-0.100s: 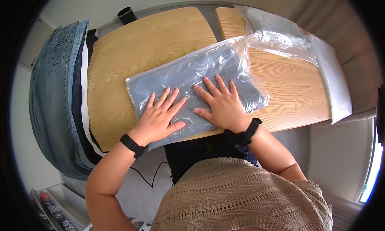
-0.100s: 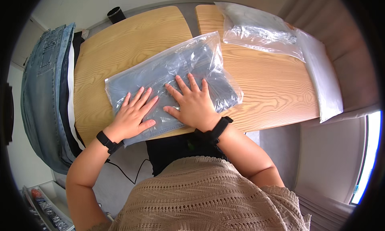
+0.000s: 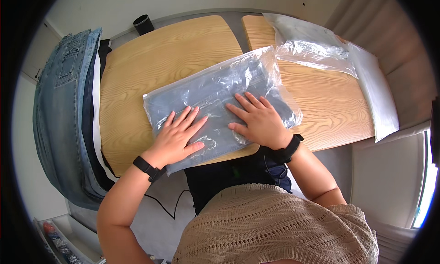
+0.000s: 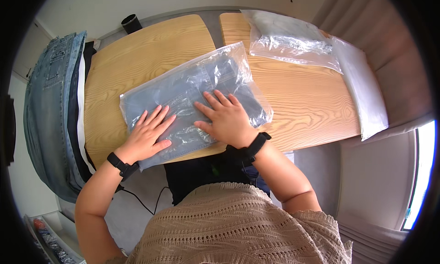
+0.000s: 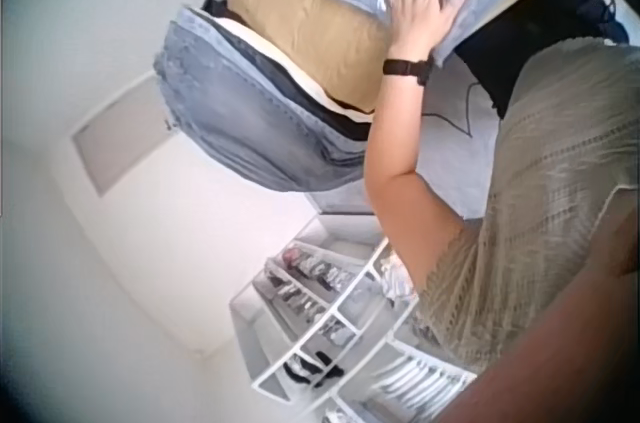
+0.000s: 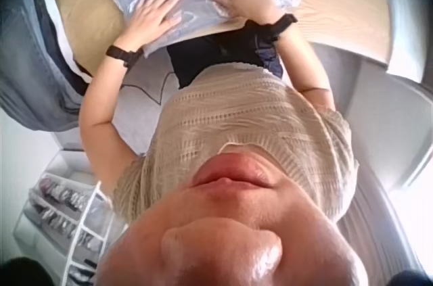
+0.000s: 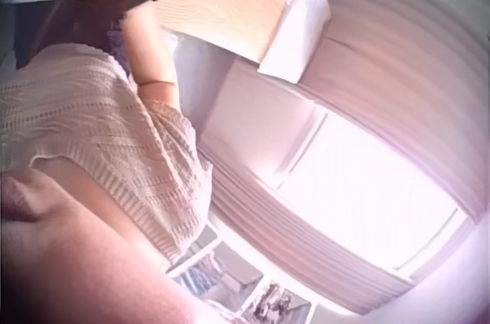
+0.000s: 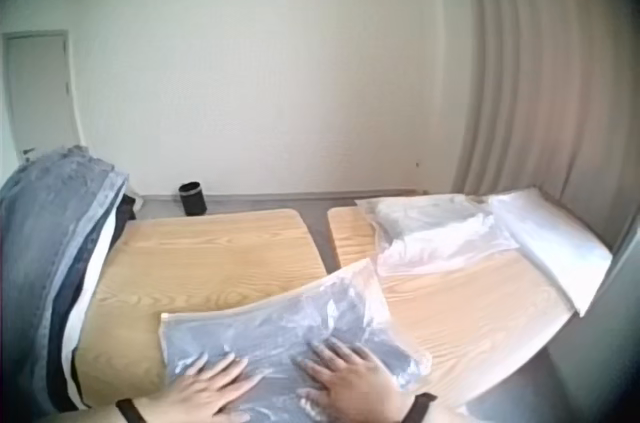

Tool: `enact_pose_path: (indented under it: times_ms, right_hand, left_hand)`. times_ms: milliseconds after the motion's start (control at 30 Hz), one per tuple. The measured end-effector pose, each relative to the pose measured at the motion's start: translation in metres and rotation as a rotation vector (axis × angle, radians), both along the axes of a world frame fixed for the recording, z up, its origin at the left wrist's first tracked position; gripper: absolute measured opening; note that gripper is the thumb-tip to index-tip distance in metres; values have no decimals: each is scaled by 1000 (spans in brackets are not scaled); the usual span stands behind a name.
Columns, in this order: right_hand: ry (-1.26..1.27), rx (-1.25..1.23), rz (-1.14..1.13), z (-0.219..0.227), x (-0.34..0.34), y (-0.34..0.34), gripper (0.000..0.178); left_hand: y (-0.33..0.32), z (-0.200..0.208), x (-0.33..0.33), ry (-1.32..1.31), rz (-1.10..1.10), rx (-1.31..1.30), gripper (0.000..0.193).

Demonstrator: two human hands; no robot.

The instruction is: Fold a pair of denim jeans and place them into a plastic shipping bag.

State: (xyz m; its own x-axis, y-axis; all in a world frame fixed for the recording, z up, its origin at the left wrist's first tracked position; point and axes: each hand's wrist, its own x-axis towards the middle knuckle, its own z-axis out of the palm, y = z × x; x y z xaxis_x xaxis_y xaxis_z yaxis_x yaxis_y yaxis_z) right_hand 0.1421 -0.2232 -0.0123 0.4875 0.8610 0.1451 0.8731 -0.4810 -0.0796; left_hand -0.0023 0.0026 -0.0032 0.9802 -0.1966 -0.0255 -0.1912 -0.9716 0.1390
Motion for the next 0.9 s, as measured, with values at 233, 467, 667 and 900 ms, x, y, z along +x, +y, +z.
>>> enact_pose_path:
  times_ms: [233,467,667,900]
  right_hand:
    - [81,-123,-651,27,48,-74,59]
    - [67,154,-17,16,-40,17,48]
    - [8,70,-106,-3,-33,44,58]
    - [50,22,-124,0,-28,51,58]
  left_hand:
    - [37,15,-30,0,208,24,64]
    - [13,30,-16,116,-21,69,70]
    - [22,14,-2,41,8,110,84]
    - [28,9,11,138,-5,22,85]
